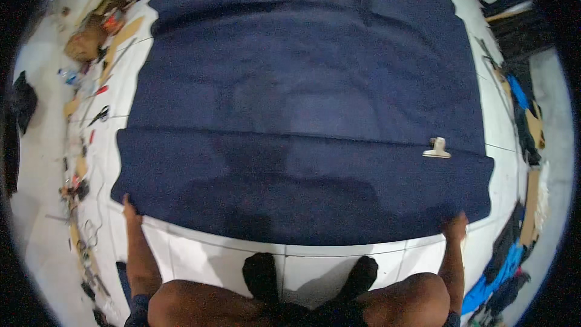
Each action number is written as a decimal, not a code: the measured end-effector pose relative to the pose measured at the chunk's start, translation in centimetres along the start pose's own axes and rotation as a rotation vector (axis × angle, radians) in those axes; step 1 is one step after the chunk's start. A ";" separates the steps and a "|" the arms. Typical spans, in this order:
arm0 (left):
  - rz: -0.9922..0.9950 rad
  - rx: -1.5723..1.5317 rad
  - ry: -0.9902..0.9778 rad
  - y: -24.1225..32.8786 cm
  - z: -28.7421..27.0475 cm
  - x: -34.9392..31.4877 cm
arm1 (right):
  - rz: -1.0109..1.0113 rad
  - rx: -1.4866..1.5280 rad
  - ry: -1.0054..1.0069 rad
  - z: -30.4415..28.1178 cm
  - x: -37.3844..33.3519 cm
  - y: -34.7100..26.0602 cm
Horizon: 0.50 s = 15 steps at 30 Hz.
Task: The person spreads a large piece of blue fabric on a workshop floor, smoothing it by hand and using a large metal clip to secure the layers.
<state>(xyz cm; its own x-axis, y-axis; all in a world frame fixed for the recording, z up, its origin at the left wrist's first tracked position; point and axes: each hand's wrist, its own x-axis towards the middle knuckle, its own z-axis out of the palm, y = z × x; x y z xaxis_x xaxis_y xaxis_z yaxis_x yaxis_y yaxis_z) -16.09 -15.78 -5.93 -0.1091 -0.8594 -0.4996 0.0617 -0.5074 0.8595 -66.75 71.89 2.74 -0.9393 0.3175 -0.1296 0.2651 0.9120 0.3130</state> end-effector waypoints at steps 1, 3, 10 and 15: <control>-0.016 -0.029 -0.090 -1.8 2.0 1.8 | -0.293 -0.045 0.253 2.3 4.0 4.9; -0.056 -0.019 0.074 1.0 -0.2 1.9 | -0.568 0.147 0.162 -4.2 0.9 -6.3; 0.066 0.145 0.038 4.7 -1.6 3.2 | -1.076 0.052 0.301 -7.7 3.5 -21.3; -0.031 0.338 0.047 7.9 -0.8 1.8 | -0.980 0.281 0.012 -7.1 5.9 -21.6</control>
<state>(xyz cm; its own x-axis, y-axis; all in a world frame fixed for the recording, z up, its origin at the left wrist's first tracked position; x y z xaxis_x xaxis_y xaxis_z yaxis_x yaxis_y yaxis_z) -14.98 -21.39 -0.12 -0.0591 -0.8496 -0.5241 -0.2739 -0.4911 0.8269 -79.54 52.23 1.90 -0.7722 -0.6031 -0.1999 -0.5819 0.7977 -0.1585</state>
